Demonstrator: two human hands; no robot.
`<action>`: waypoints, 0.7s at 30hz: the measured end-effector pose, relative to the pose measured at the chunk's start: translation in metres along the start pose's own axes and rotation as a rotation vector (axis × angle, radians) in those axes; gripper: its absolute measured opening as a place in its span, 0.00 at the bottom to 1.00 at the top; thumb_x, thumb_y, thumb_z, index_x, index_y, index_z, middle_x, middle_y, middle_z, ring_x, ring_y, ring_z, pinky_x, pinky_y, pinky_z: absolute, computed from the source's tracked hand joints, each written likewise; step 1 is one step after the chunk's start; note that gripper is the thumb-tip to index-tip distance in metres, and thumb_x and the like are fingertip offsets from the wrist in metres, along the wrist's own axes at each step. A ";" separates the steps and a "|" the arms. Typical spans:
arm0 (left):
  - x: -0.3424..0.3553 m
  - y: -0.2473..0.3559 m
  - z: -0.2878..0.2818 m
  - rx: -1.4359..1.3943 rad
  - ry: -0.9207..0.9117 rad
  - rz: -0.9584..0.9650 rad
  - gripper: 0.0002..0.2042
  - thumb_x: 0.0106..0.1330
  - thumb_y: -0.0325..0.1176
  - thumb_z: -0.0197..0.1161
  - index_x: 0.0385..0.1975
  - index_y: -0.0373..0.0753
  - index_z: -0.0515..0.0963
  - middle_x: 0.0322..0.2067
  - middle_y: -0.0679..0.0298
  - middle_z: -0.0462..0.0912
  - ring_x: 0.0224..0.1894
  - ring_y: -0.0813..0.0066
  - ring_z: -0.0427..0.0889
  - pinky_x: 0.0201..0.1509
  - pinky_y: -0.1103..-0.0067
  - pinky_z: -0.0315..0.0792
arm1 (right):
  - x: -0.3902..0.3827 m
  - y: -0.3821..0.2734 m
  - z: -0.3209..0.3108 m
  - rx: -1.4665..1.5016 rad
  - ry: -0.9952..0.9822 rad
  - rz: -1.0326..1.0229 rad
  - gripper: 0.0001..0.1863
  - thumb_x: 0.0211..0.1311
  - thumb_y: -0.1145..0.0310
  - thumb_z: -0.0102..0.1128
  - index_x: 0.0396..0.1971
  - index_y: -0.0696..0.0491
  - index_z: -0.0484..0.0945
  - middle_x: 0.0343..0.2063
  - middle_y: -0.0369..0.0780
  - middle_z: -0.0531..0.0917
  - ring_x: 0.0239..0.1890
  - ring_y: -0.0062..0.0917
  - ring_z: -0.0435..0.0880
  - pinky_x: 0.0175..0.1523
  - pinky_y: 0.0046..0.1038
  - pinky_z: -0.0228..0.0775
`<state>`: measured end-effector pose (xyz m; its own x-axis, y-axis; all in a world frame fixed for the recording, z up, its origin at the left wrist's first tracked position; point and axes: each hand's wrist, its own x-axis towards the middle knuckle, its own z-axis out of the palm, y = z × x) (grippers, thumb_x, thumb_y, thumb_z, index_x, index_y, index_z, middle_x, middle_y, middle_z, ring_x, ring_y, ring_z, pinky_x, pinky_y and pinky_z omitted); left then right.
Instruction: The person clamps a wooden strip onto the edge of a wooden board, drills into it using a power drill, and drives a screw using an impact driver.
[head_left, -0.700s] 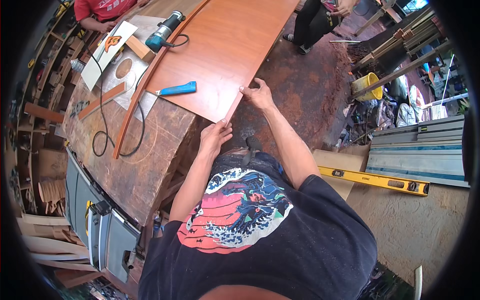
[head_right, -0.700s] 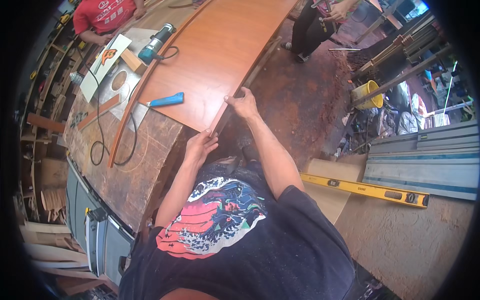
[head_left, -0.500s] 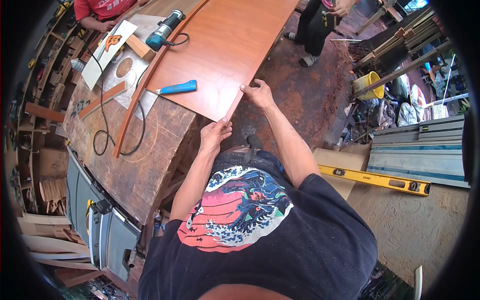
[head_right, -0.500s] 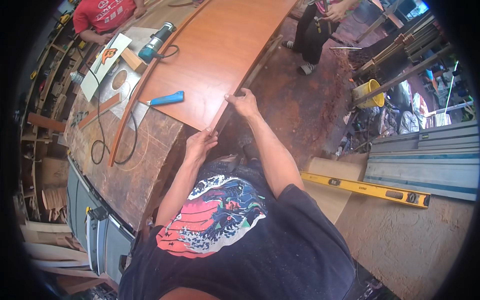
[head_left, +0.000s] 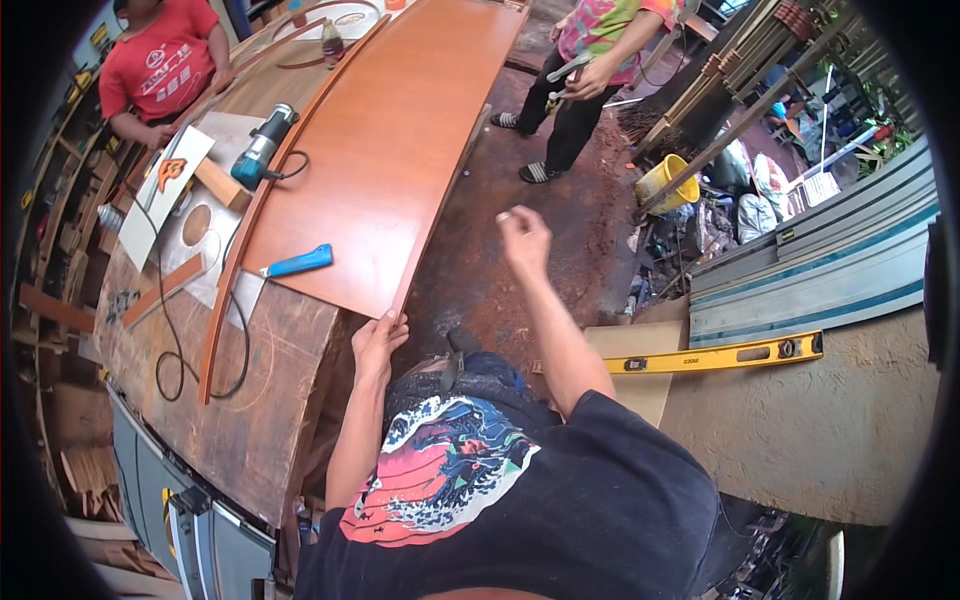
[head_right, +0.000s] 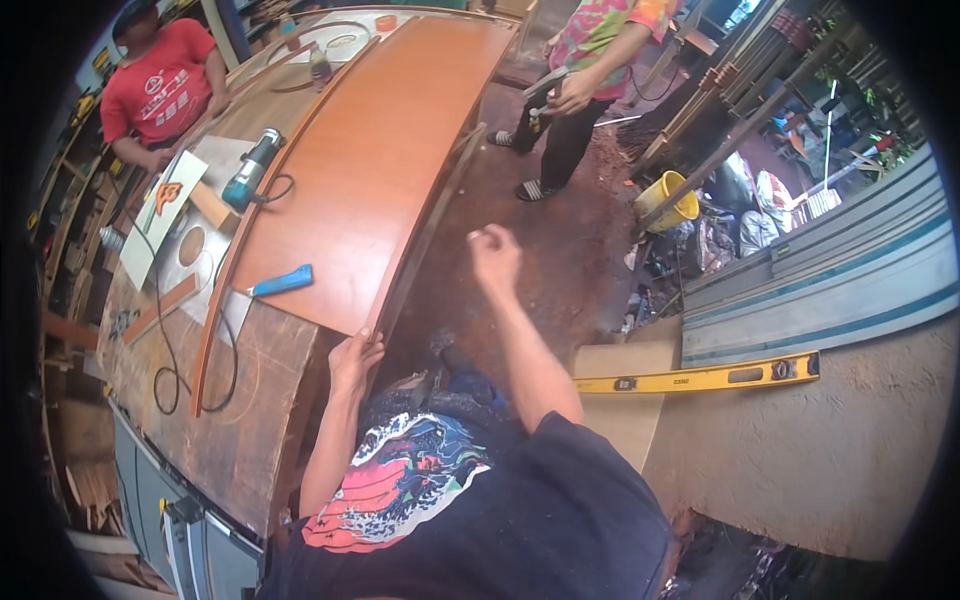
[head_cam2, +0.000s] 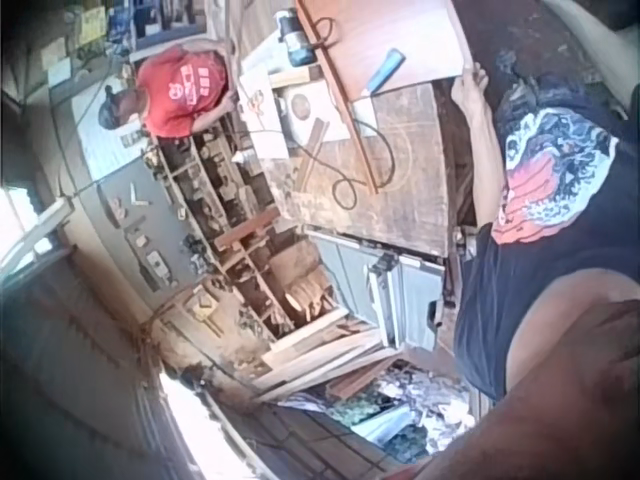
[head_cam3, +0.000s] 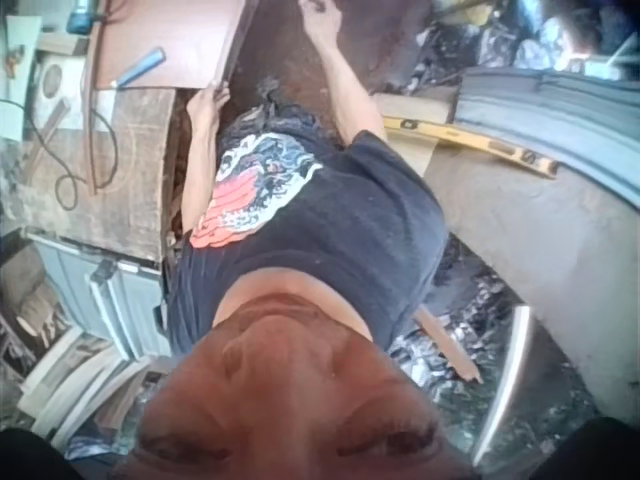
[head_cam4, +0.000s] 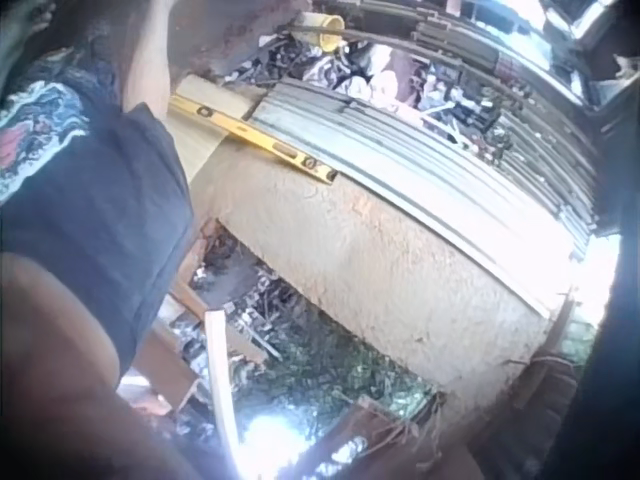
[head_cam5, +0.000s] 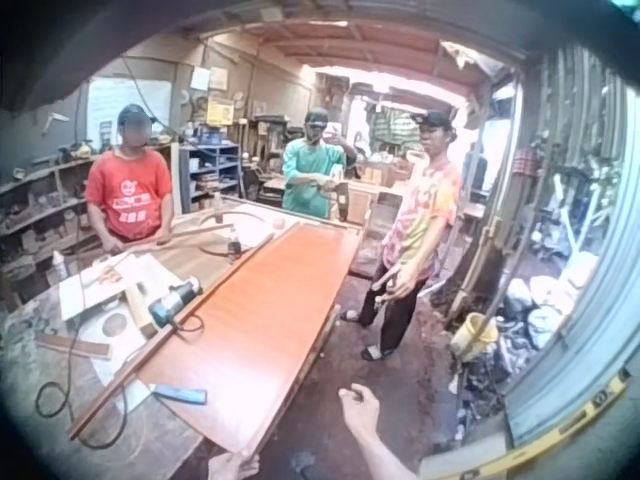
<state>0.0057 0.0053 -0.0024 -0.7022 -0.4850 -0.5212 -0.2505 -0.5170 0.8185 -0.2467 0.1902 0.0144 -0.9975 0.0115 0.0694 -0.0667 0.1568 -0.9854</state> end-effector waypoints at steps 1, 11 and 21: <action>0.000 0.001 0.002 -0.021 -0.004 -0.002 0.18 0.68 0.41 0.66 0.43 0.28 0.79 0.39 0.55 0.86 0.37 0.73 0.85 0.42 0.78 0.81 | 0.029 0.010 -0.022 -0.169 0.170 -0.311 0.17 0.61 0.67 0.68 0.47 0.60 0.81 0.33 0.36 0.83 0.30 0.18 0.81 0.34 0.22 0.75; -0.002 -0.005 0.015 -0.034 0.176 0.027 0.17 0.68 0.41 0.65 0.43 0.31 0.79 0.39 0.57 0.86 0.37 0.73 0.85 0.44 0.78 0.80 | 0.255 -0.047 -0.096 -0.734 0.238 -0.657 0.36 0.55 0.59 0.68 0.63 0.55 0.69 0.55 0.55 0.68 0.56 0.52 0.68 0.63 0.47 0.61; -0.013 -0.011 0.025 -0.064 0.352 0.062 0.21 0.68 0.41 0.65 0.54 0.35 0.74 0.40 0.60 0.85 0.36 0.77 0.84 0.45 0.80 0.78 | 0.255 -0.091 -0.098 -0.501 -0.404 -0.696 0.09 0.67 0.64 0.61 0.37 0.54 0.82 0.30 0.45 0.84 0.35 0.43 0.83 0.42 0.42 0.73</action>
<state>0.0007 0.0344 0.0013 -0.4392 -0.7241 -0.5318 -0.1646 -0.5171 0.8399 -0.4926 0.2751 0.1374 -0.6757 -0.5725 0.4644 -0.7257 0.4062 -0.5553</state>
